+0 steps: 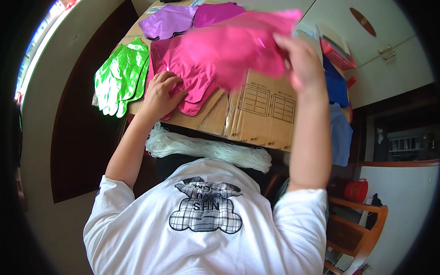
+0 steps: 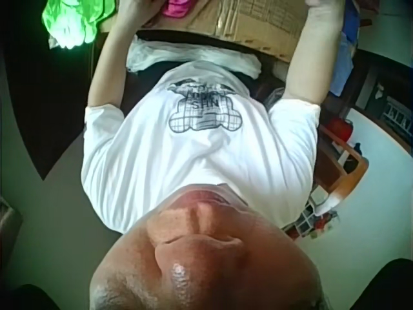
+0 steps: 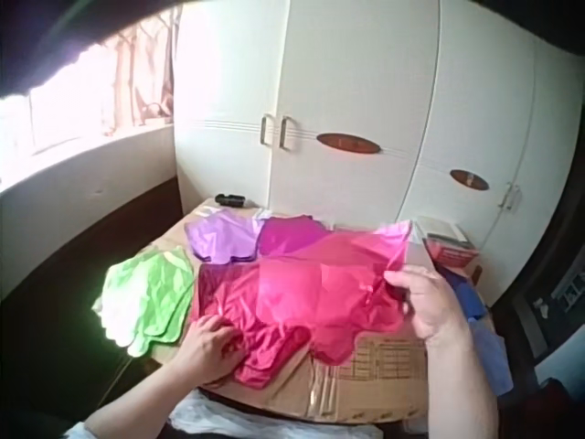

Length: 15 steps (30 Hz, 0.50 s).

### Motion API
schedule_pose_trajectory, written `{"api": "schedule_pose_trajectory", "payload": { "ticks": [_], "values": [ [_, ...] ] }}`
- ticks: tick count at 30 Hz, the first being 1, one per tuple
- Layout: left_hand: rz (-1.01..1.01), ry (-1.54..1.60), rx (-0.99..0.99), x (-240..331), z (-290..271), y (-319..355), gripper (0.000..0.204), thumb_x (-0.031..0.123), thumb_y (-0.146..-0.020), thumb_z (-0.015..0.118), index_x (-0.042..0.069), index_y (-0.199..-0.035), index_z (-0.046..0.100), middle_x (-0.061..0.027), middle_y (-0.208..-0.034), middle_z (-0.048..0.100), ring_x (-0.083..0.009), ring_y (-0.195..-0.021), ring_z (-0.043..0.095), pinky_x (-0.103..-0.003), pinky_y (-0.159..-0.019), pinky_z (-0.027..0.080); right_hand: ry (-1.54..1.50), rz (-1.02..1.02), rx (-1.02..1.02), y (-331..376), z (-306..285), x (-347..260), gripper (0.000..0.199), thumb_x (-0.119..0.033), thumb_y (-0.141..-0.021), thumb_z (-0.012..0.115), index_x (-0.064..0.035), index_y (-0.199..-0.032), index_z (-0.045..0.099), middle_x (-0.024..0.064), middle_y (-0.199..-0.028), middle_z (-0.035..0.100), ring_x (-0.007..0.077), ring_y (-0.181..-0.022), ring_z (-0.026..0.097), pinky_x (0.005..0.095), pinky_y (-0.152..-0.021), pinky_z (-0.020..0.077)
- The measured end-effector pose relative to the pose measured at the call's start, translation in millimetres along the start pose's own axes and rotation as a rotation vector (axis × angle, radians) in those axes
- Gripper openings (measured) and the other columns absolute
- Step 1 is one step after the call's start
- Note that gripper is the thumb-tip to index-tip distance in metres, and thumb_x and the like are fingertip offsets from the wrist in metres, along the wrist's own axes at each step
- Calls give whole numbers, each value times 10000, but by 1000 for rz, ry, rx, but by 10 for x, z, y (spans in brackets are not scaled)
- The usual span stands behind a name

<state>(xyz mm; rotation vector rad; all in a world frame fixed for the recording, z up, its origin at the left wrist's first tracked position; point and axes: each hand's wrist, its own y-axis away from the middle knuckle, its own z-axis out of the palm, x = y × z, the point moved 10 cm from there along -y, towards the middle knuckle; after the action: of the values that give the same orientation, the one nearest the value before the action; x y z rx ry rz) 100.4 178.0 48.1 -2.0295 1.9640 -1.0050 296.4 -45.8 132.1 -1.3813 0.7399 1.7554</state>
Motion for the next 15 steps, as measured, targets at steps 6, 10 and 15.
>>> {"api": "schedule_pose_trajectory", "payload": {
  "ticks": [6, 10, 15],
  "values": [
    [99, -116, 152, 92, -171, -24, 289, 245, -764, 738, 37, -960, 695, -115, -939, 653, -315, -1017, 580, -406, -927, 433, 623, 352, 237, 1089, -1785, 1367, 183, -139, -869, 643, -57, -708, 612, -19, -650, 570, 72, -583, 497, 253, -537, 392],
    [-316, 18, 220, -650, -660, 2, 268, 263, -786, 731, 46, -938, 700, -118, -940, 664, -295, -977, 610, -393, -881, 465, 579, 259, 326, 1208, -1797, 1271, 226, -158, -880, 625, -38, -690, 595, -14, -577, 520, 72, -472, 456, 259, -426, 337],
    [-563, -260, 36, -1642, -858, 311, 287, 329, -776, 737, 78, -912, 708, -137, -945, 648, -323, -957, 590, -420, -875, 457, 706, 370, 217, 1182, -1538, 1205, 238, -210, -896, 626, -14, -762, 618, 20, -571, 545, 92, -437, 489, 235, -413, 372]
  ]
}}
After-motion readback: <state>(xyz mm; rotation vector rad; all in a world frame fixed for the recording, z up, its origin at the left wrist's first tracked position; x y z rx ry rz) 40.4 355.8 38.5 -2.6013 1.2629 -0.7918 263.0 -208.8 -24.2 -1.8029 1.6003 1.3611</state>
